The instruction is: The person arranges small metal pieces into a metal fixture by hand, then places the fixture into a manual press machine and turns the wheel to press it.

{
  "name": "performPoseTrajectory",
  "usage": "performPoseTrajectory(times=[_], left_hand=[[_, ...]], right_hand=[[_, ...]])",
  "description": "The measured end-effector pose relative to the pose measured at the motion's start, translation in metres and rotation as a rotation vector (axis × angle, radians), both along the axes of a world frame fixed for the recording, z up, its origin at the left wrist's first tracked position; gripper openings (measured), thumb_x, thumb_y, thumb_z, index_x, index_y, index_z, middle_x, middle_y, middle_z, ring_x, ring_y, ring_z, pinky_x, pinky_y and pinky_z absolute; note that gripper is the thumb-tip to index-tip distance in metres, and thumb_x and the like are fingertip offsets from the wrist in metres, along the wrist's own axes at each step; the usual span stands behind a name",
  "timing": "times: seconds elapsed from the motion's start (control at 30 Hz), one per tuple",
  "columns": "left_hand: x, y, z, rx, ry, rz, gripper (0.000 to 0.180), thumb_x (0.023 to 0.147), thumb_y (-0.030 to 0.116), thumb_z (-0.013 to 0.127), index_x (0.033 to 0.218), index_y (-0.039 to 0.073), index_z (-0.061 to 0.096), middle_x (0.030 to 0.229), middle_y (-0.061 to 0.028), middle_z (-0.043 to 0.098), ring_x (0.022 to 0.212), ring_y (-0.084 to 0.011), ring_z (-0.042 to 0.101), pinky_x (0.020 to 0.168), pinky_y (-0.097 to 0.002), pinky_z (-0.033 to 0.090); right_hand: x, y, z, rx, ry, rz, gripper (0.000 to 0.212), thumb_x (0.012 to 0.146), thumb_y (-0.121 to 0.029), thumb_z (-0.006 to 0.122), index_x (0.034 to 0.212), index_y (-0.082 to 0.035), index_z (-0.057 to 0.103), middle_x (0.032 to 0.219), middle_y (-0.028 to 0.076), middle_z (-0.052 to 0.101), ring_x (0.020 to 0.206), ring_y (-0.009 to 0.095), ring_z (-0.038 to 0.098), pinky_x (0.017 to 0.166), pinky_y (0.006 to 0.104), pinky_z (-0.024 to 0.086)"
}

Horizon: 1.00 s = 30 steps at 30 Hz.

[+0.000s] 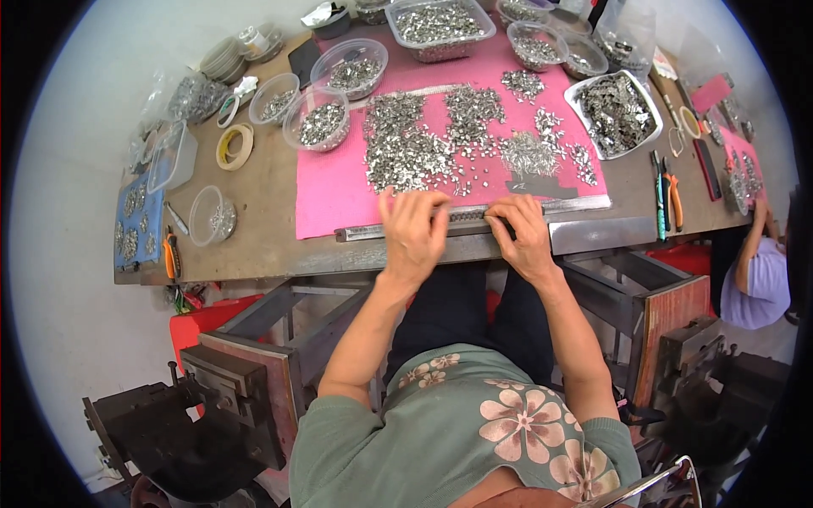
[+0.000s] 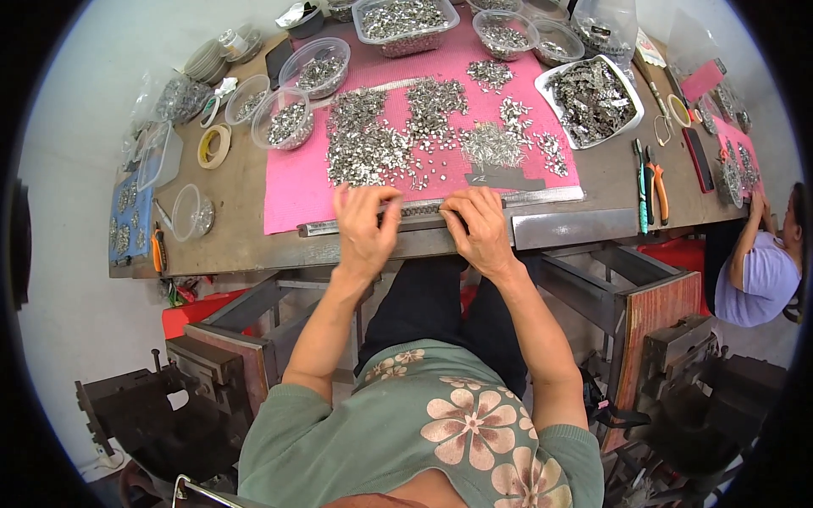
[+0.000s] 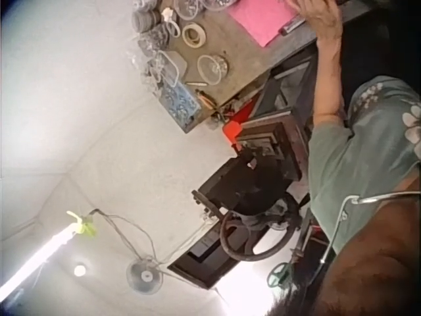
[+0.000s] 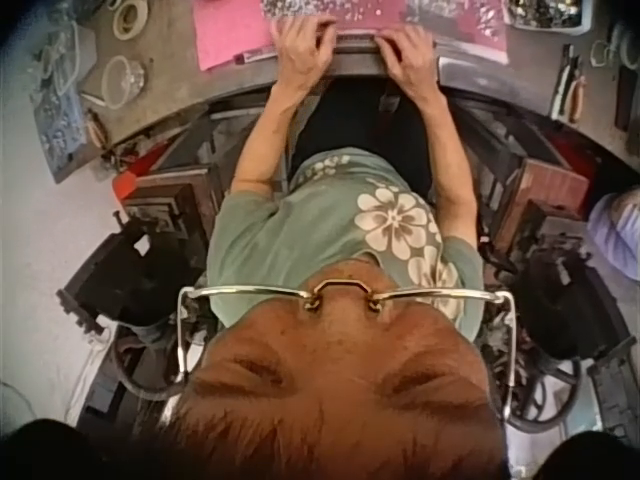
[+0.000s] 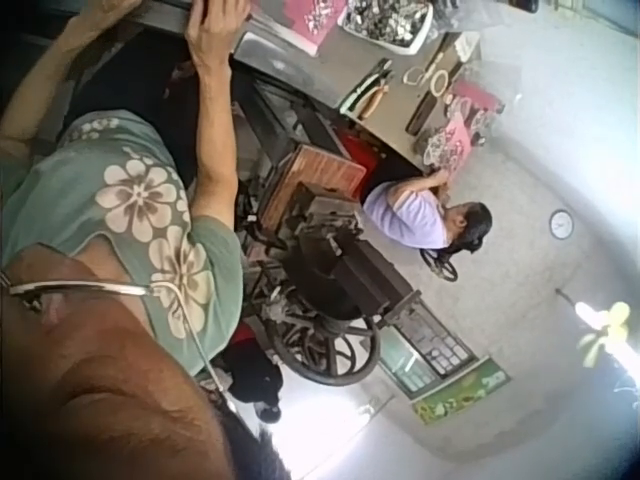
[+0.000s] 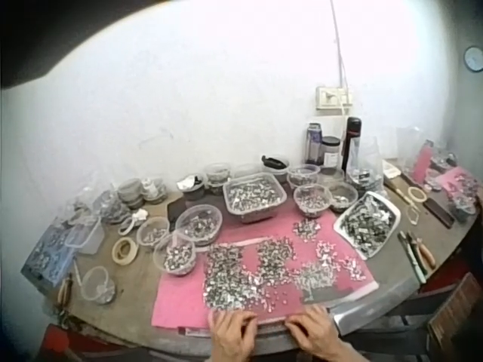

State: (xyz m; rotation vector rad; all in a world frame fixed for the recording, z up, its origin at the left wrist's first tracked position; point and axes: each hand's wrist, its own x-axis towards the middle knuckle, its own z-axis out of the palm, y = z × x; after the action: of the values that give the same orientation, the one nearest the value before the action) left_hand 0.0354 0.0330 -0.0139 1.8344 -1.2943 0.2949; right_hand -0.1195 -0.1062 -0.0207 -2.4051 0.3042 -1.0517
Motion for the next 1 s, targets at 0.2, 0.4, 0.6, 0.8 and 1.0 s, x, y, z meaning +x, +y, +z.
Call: performPoseTrajectory(times=[0.2, 0.4, 0.6, 0.8, 1.0], left_hand=[[0.037, -0.003, 0.011, 0.155, -0.071, 0.049, 0.009, 0.086, 0.019, 0.076, 0.090, 0.013, 0.071, 0.087, -0.0016, 0.064, 0.088, -0.0221, 0.058, 0.097, -0.0469, 0.033], [0.038, -0.010, 0.008, 0.262, -0.116, 0.061, 0.008, 0.085, 0.019, 0.077, 0.087, 0.013, 0.073, 0.085, -0.0005, 0.063, 0.091, -0.0220, 0.057, 0.097, -0.0465, 0.032], [0.041, -0.004, 0.007, 0.239, -0.074, -0.002, 0.006, 0.084, 0.015, 0.076, 0.090, 0.013, 0.074, 0.086, -0.0006, 0.062, 0.091, -0.0218, 0.057, 0.098, -0.0457, 0.032], [0.044, -0.006, 0.011, 0.325, 0.002, -0.044, 0.007, 0.085, 0.015, 0.076, 0.091, 0.013, 0.074, 0.086, 0.0006, 0.064, 0.091, -0.0204, 0.058, 0.097, -0.0438, 0.033], [0.038, -0.005, 0.012, 0.264, -0.169, 0.028, 0.008, 0.084, 0.013, 0.076, 0.091, 0.013, 0.073, 0.085, 0.0006, 0.064, 0.089, -0.0201, 0.058, 0.097, -0.0447, 0.033]], right_hand=[[-0.003, 0.000, -0.003, -0.001, -0.059, -0.026, 0.017, 0.081, 0.003, 0.072, 0.096, -0.003, 0.067, 0.095, 0.009, 0.067, 0.091, 0.028, 0.064, 0.083, 0.0398, 0.046], [-0.002, 0.000, -0.004, 0.009, -0.097, -0.070, 0.018, 0.081, 0.004, 0.072, 0.097, -0.003, 0.067, 0.094, 0.010, 0.067, 0.089, 0.029, 0.064, 0.081, 0.0398, 0.046], [-0.004, 0.001, -0.005, 0.027, -0.125, -0.111, 0.017, 0.081, 0.005, 0.071, 0.096, -0.002, 0.067, 0.092, 0.010, 0.067, 0.087, 0.029, 0.064, 0.081, 0.0394, 0.047], [-0.005, -0.002, -0.006, 0.115, -0.188, -0.170, 0.013, 0.083, 0.005, 0.070, 0.094, -0.002, 0.067, 0.091, 0.011, 0.068, 0.084, 0.028, 0.063, 0.079, 0.0378, 0.048], [-0.006, -0.004, -0.006, 0.187, -0.191, -0.189, 0.011, 0.085, 0.003, 0.070, 0.095, -0.002, 0.068, 0.090, 0.010, 0.069, 0.084, 0.028, 0.064, 0.079, 0.0371, 0.048]])
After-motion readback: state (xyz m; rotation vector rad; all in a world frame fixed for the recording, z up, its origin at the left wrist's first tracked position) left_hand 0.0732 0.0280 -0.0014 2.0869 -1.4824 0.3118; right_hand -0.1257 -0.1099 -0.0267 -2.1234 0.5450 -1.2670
